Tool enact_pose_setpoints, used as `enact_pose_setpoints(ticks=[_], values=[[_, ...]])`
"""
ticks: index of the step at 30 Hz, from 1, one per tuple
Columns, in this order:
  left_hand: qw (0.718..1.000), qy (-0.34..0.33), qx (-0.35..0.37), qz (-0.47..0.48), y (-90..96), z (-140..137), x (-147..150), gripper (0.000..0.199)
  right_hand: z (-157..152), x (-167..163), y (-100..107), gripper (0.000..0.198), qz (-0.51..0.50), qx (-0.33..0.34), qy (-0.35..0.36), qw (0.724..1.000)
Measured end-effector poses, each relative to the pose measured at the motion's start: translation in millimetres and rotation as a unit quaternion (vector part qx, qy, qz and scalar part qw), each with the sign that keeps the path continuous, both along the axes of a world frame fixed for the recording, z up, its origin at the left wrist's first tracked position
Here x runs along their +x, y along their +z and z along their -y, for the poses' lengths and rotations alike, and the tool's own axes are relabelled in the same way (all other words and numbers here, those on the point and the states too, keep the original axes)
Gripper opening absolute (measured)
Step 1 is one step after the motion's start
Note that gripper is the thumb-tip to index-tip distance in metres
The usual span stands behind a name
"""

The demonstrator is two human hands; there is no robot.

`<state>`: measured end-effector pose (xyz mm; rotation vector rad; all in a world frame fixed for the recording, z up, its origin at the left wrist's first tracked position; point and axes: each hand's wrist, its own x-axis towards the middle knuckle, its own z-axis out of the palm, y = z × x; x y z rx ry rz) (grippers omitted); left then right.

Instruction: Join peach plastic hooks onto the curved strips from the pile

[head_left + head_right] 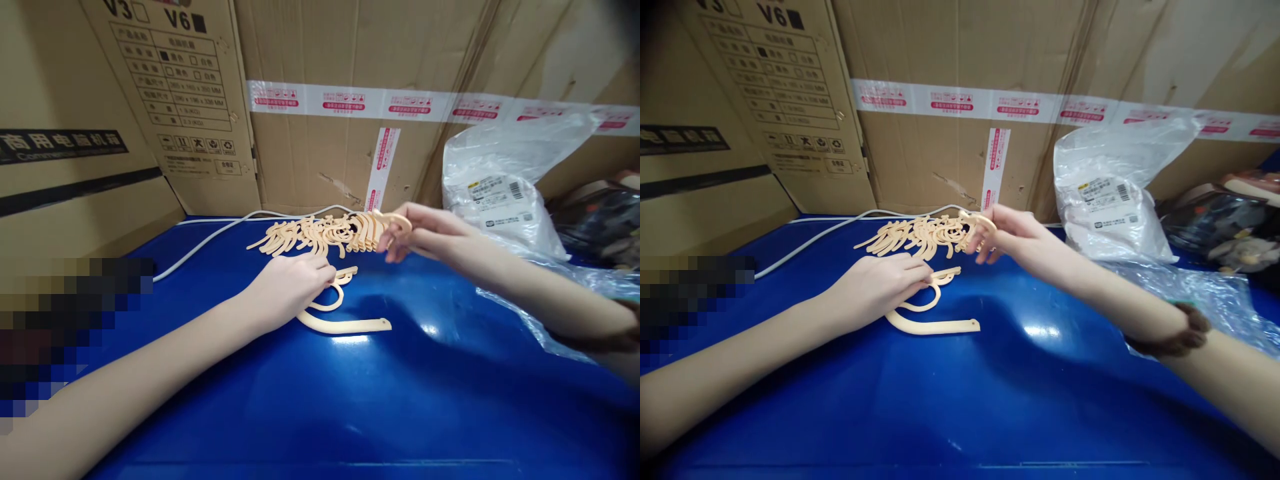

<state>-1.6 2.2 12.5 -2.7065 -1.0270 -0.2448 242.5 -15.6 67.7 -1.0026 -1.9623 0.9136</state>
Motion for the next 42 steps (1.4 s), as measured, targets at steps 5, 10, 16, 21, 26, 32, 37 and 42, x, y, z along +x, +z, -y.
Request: enact_pose_setpoints(ticks=[5,10,16,21,26,32,37,42], values=[[0.994,-0.045,-0.072,0.067,1.1,14,7,0.023,-5,13,-46,0.026,0.024,-0.061,-0.053,0.996],[0.953,-0.097,-0.247,0.143,-1.1,25,11,0.052,-4,16,-64,0.038,0.144,0.038,-0.076,0.986],[0.940,-0.112,-0.290,0.137,-6.5,19,7,0.016,7,10,-64,0.039,0.233,0.106,-0.060,0.965],[0.941,-0.119,-0.281,0.148,-7.9,15,8,0.020,10,5,-65,0.035,0.233,0.123,-0.016,0.964],[0.934,-0.100,-0.286,0.186,-8.1,14,10,0.020,10,5,-67,0.035,0.242,0.141,0.001,0.960],[0.932,-0.101,-0.280,0.206,-8.6,16,11,0.021,11,5,-67,0.037,0.246,0.129,-0.036,0.960],[0.933,-0.090,-0.278,0.210,-6.7,17,10,0.022,12,6,-67,0.037,0.273,0.128,-0.058,0.952],[0.926,-0.089,-0.291,0.223,-6.4,16,11,0.022,12,7,-67,0.034,0.274,0.127,-0.028,0.953]])
